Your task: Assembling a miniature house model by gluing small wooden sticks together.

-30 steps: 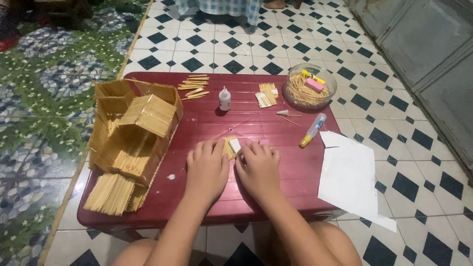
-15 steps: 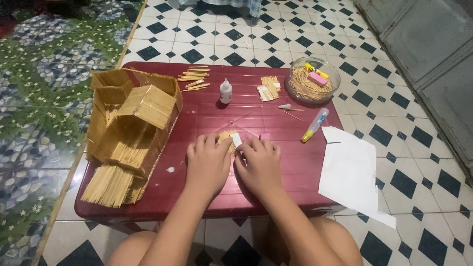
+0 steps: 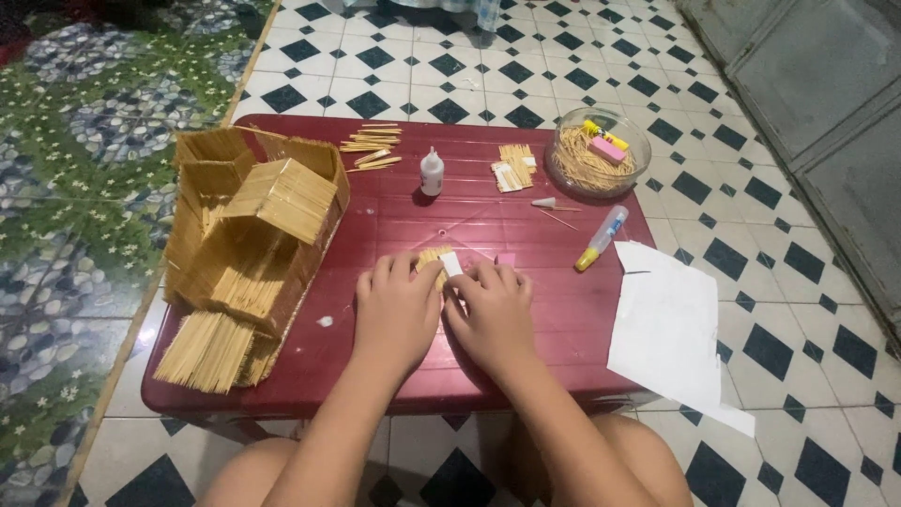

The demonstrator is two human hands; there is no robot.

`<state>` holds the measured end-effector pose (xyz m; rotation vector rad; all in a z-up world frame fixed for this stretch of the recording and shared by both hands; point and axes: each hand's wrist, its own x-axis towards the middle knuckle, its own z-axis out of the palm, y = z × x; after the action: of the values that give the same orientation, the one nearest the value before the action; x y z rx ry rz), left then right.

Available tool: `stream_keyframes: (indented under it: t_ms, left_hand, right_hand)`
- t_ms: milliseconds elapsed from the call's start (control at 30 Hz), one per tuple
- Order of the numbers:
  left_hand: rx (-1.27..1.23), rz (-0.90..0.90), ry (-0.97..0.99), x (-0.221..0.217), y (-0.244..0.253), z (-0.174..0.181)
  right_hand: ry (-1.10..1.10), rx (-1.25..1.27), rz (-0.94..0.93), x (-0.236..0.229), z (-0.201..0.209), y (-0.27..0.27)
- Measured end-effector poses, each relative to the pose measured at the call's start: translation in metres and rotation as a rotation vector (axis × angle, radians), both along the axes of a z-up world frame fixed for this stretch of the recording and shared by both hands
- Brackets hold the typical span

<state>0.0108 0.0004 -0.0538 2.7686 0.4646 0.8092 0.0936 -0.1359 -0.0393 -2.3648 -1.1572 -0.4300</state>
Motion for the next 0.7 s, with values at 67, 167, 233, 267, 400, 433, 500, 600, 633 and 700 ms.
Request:
stream_keyframes:
  t_ms: [67, 167, 233, 267, 400, 433, 500, 600, 633, 700]
  left_hand:
    - [0.022, 0.004, 0.005, -0.0012, -0.0007, 0.002]
    - [0.023, 0.012, 0.005, -0.0012, -0.0013, 0.0024]
    - [0.026, 0.015, -0.001, -0.0008, -0.0018, 0.0025]
    - [0.03, 0.018, -0.005, -0.0012, -0.0018, 0.0022]
    - [0.028, 0.019, -0.003, -0.0009, -0.0016, 0.0023]
    - [0.034, 0.02, -0.001, -0.0005, -0.0011, 0.0009]
    - [0.038, 0.021, 0.0, -0.0008, -0.0014, 0.0]
    - [0.035, 0.017, 0.005, -0.0009, -0.0015, 0.0021]
    - [0.034, 0.015, 0.003, -0.0006, -0.0015, 0.0021]
    - [0.036, 0.012, 0.001, -0.0008, -0.0012, 0.0025]
  right_hand:
    - [0.013, -0.004, -0.003, 0.0003, -0.0006, -0.0005]
    - [-0.013, 0.022, 0.008, 0.0006, -0.0029, -0.0008]
    - [-0.017, 0.026, 0.007, 0.0013, -0.0051, -0.0004]
    - [-0.019, 0.031, 0.007, 0.0012, -0.0067, 0.0]
    - [-0.058, 0.002, 0.025, -0.0002, -0.0022, 0.0013]
    - [-0.063, 0.001, 0.025, -0.0013, -0.0006, 0.0016]
    - [-0.067, -0.002, 0.024, -0.0018, -0.0023, 0.0021]
    - [-0.152, 0.016, 0.016, 0.0004, -0.0083, 0.0037]
    - [-0.165, 0.015, 0.02, 0.0005, -0.0082, 0.0035]
    - [-0.177, 0.017, 0.022, 0.0002, -0.0083, 0.0038]
